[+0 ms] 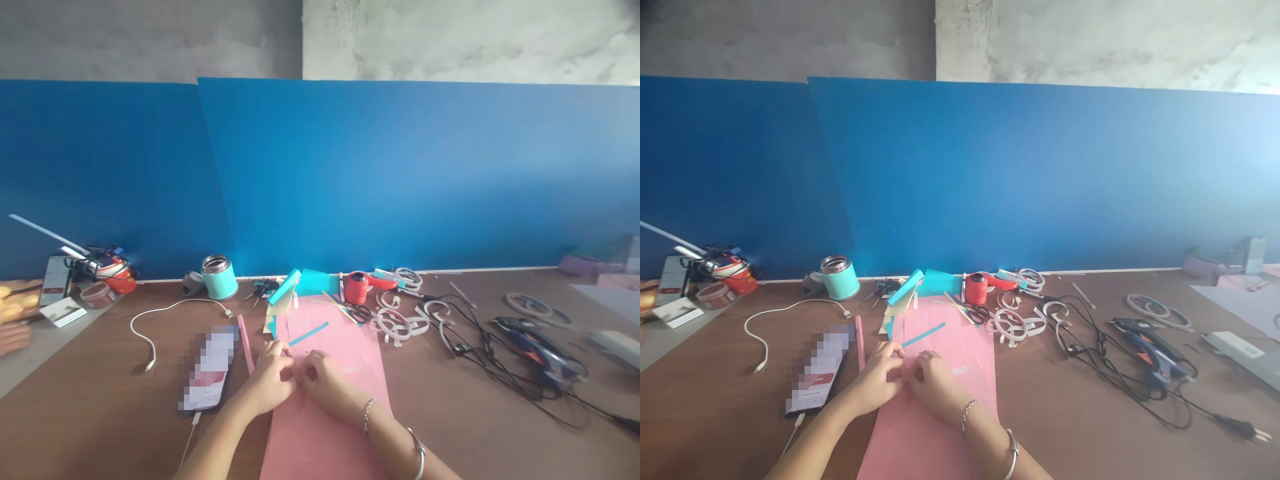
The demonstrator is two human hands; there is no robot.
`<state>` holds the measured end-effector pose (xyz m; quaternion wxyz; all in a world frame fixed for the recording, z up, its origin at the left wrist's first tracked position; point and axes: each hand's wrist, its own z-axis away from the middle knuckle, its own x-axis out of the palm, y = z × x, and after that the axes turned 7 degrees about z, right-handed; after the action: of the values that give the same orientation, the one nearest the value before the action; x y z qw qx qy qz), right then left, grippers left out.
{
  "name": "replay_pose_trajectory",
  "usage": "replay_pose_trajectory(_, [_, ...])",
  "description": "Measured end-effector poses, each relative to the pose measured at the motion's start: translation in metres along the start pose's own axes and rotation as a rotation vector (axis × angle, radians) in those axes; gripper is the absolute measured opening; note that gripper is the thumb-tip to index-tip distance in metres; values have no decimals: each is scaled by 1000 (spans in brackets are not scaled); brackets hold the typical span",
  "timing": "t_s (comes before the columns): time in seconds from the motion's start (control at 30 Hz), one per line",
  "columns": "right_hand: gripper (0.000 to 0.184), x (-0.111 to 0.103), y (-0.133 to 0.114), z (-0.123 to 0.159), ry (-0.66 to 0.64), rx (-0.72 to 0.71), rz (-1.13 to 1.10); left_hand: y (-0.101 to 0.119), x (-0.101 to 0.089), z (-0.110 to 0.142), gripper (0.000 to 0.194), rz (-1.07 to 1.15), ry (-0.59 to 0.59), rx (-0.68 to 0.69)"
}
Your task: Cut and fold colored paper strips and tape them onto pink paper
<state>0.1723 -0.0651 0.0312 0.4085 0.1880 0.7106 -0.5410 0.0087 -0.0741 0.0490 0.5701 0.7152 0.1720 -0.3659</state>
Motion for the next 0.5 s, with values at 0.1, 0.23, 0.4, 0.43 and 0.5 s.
replay_pose_trajectory(0.1, [14, 0, 2, 0, 10, -4, -2, -2, 1, -1, 11, 12, 1, 2])
replay_pose_trajectory(0.23, [12, -4, -1, 1, -4, 32, -29, -3, 0, -2, 10, 28, -6, -3])
replay_pose_trajectory(0.4, [12, -9, -5, 2, -14, 49, -41, -1, -2, 0, 10, 29, -14, -22])
replay_pose_trajectory(0.43, [12, -10, -5, 2, -18, 47, -43, -1, -2, 0, 10, 24, -12, -22])
replay_pose_trajectory(0.5, [13, -9, -5, 1, -23, 48, -48, -1, -3, 1, 10, 14, -9, -21])
